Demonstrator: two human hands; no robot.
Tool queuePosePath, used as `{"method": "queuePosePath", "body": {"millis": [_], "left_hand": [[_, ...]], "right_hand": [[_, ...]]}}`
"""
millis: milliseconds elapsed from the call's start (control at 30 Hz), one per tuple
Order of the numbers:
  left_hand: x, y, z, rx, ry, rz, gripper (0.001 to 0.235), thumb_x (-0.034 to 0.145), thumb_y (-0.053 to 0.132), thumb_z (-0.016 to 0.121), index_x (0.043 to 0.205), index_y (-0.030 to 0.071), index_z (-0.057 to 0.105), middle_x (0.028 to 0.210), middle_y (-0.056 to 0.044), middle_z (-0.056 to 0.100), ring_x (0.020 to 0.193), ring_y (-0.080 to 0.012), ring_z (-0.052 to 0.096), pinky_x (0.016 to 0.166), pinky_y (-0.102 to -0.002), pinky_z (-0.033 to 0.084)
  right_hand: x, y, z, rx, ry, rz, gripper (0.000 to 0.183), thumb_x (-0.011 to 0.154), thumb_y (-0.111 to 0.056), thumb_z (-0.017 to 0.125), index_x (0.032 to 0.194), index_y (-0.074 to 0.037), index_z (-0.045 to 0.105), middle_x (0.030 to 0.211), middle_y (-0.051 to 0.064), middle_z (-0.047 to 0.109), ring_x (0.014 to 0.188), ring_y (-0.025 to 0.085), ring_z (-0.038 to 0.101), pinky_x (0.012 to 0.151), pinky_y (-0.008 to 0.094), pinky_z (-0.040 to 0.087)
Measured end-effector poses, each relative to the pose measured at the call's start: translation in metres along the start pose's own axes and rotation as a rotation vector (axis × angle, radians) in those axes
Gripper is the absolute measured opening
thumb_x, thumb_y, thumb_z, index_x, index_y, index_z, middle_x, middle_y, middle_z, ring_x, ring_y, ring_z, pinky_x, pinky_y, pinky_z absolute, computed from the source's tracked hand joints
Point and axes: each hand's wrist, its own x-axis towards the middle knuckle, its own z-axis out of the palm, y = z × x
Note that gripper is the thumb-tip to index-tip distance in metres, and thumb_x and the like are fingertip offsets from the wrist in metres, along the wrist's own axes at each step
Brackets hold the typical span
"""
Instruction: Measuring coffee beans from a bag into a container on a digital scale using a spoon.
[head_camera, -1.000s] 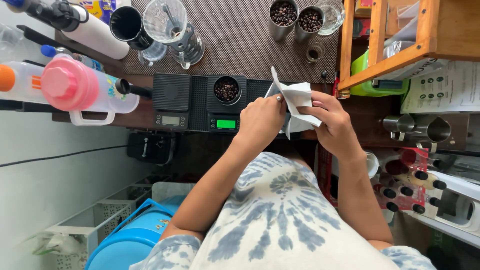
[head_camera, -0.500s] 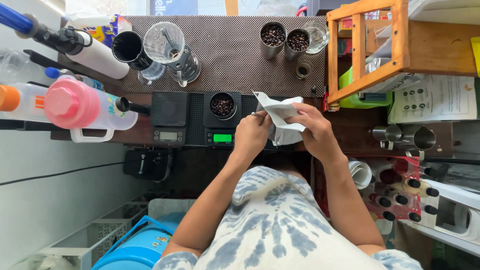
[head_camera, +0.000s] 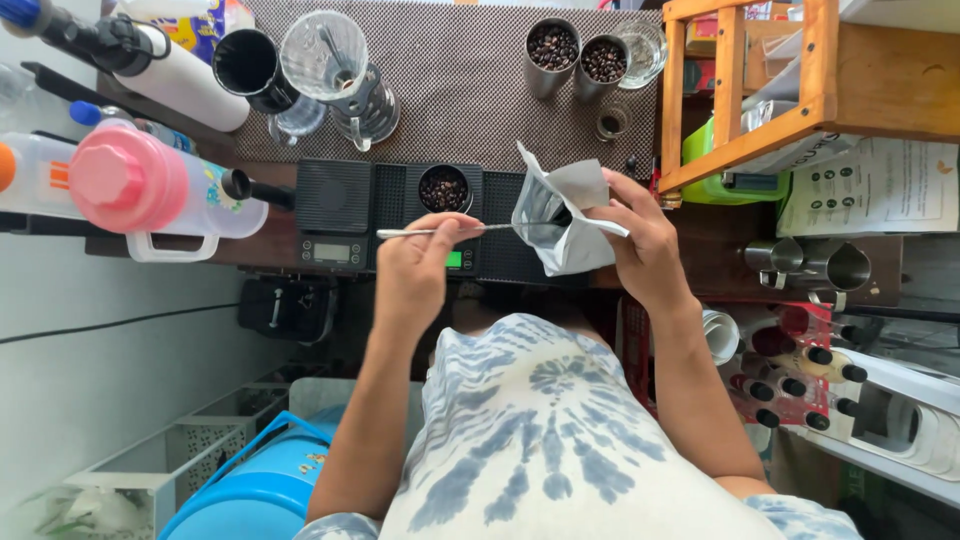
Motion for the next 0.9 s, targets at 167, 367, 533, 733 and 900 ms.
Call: {"method": "queuePosePath", "body": {"millis": [167,367,533,733,900], "left_hand": [[0.0,0.012,-0.03,0.042,0.036,0.015,0.021,0.108,0.006,0.053,0.106,-0.006,0.071,0.102,-0.016,0.079,0.098,-0.0169,0.076,0.092,-0.026,0.059],[-0.001,0.018,-0.057,-0.077,0.102,-0.132,0.025,0.107,0.013,0.052,0.098,-0.001,0.07,0.102,-0.017,0.079,0.04,0.002,0.039,0.035,-0.017,0.026],[-0.001,0.005,-0.069,-0.166,0.104,-0.123,0.028,0.109,0.016,0.05,0.097,-0.001,0.07,0.105,-0.02,0.079,0.039,0.0017,0.037,0.034,-0.017,0.025],[-0.001,-0.019,-0.093,-0.39,0.109,-0.211,0.024,0.109,0.016,0.053,0.1,-0.001,0.066,0.108,-0.026,0.076,0.038,0.0007,0.035,0.034,-0.017,0.022],[-0.015,-0.033,-0.126,-0.532,0.173,-0.176,0.023,0.11,0.017,0.053,0.103,-0.001,0.066,0.11,-0.029,0.075,0.038,-0.0025,0.035,0.036,-0.019,0.024]], "right_hand": [[0.002,0.0,0.002,-0.015,0.007,-0.003,0.022,0.097,0.007,0.065,0.116,-0.002,0.071,0.146,0.018,0.058,0.129,0.034,0.064,0.107,0.039,0.055],[-0.004,0.009,-0.002,0.013,0.026,0.012,0.015,0.104,0.002,0.064,0.117,-0.001,0.07,0.144,0.018,0.06,0.131,0.033,0.063,0.111,0.039,0.051],[-0.009,0.02,-0.004,0.056,0.043,0.042,0.014,0.107,-0.001,0.062,0.119,0.0,0.07,0.141,0.017,0.062,0.131,0.033,0.062,0.116,0.041,0.048],[-0.016,0.029,-0.006,0.065,0.076,0.1,0.014,0.108,-0.001,0.061,0.118,0.002,0.07,0.142,0.018,0.061,0.131,0.032,0.063,0.115,0.041,0.048],[-0.019,0.023,-0.004,0.1,0.1,0.092,0.013,0.11,0.0,0.061,0.119,0.003,0.068,0.142,0.017,0.061,0.131,0.031,0.063,0.117,0.04,0.049]]}}
